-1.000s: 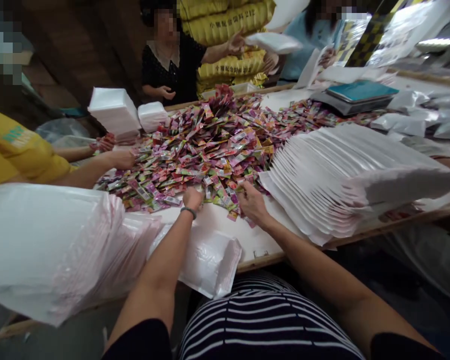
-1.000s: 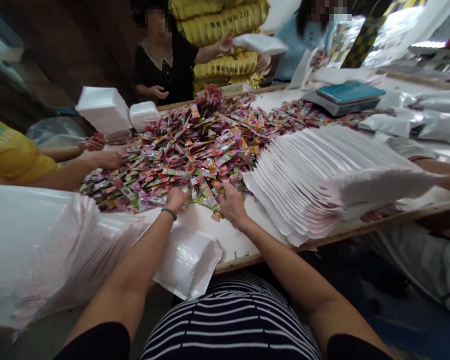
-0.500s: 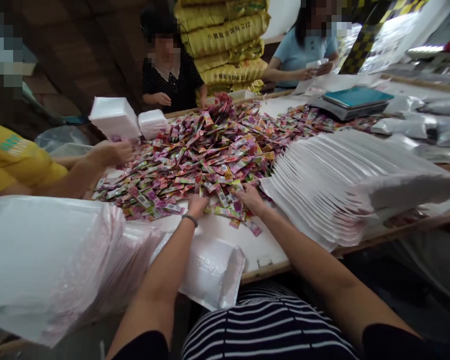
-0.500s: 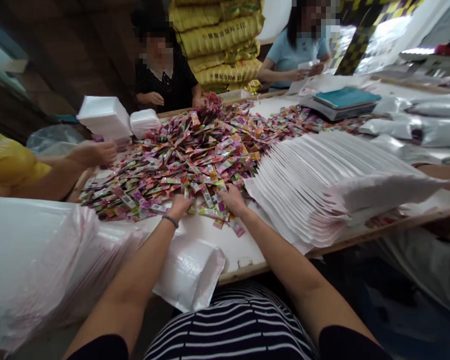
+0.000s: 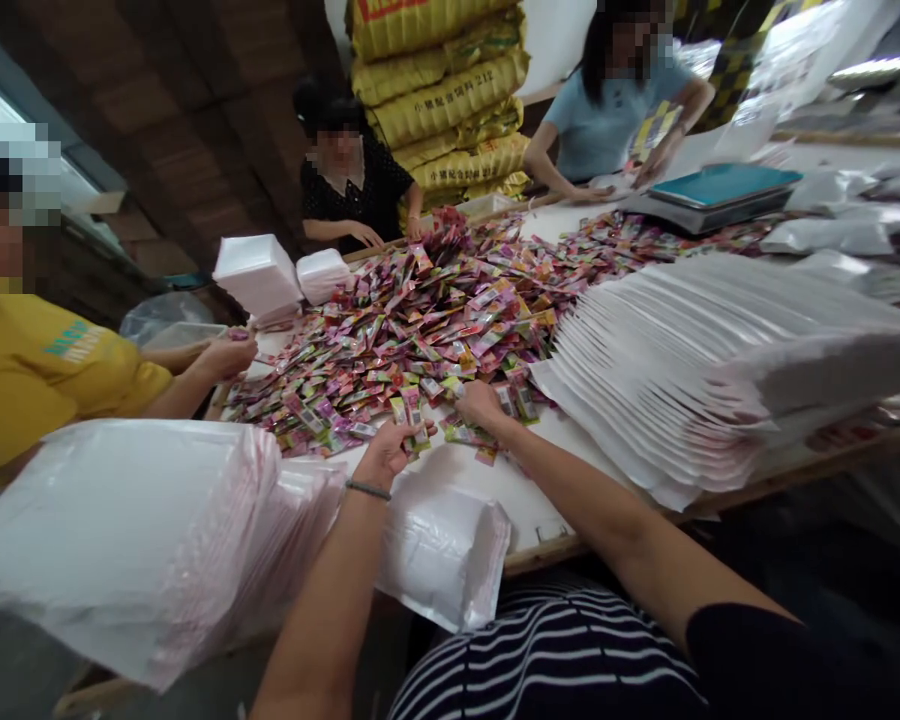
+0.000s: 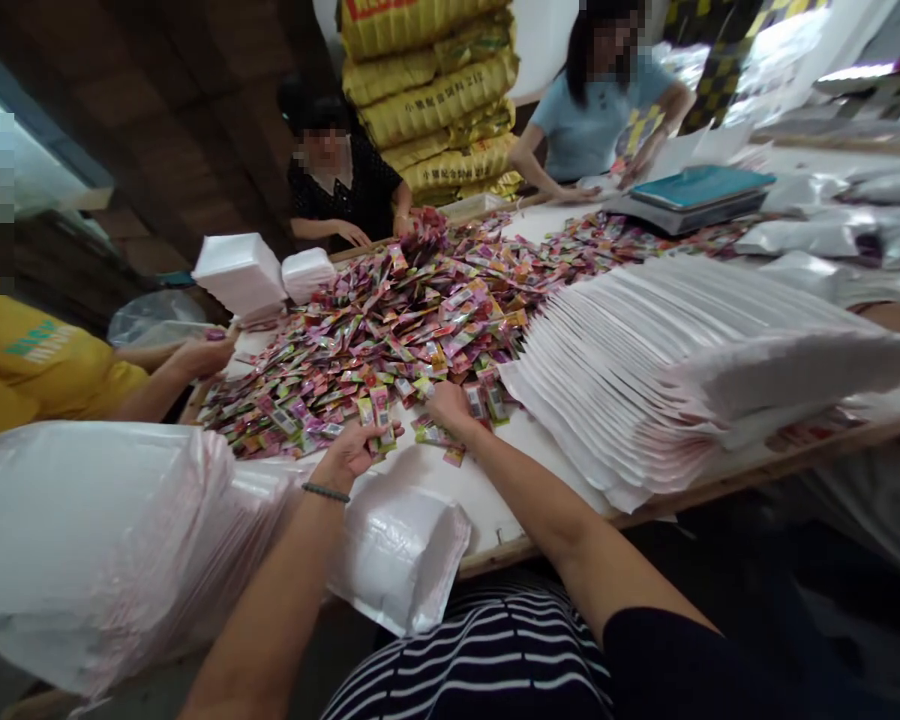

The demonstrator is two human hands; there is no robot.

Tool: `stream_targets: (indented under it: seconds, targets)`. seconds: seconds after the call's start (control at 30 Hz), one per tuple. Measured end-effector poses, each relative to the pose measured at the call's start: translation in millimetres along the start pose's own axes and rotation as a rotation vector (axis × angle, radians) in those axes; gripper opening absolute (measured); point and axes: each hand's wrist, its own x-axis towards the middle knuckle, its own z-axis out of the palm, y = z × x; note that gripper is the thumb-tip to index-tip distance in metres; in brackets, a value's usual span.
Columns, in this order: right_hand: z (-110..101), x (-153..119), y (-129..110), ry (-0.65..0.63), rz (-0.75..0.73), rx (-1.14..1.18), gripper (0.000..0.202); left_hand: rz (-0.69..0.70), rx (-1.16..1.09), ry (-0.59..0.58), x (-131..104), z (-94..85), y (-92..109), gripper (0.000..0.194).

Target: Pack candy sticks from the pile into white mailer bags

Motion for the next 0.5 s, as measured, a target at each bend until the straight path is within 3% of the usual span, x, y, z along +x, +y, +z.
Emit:
stream_targets:
  seconds: [0.1,0.2,0.33,0.43,0.5]
  targets:
    - [-19,-9,1,-0.092,-0.019,0.126,0.011,-0.01,-0.08,-0.028,-10,3.2,3,0.015]
    - [-42,-25,4,-0.198,-0.029,0.263,0.016,-0.005,-0.157,-0.081,-17,19.0,2,0.01]
    - [-48,-55,8,-0.408,-0.03,0.618,0.025,0.029,-0.236,-0.185,-26,68.6,-8,0.013]
    - [-40,-76,11,-0.369,-0.17,0.723,0.04,0.088,-0.276,-0.331,-42,108.9,-20,0.037]
    - [-42,-85,15,-0.326,-0.239,0.672,0.047,0.083,-0.255,-0.393,-54,124.2,-25,0.054]
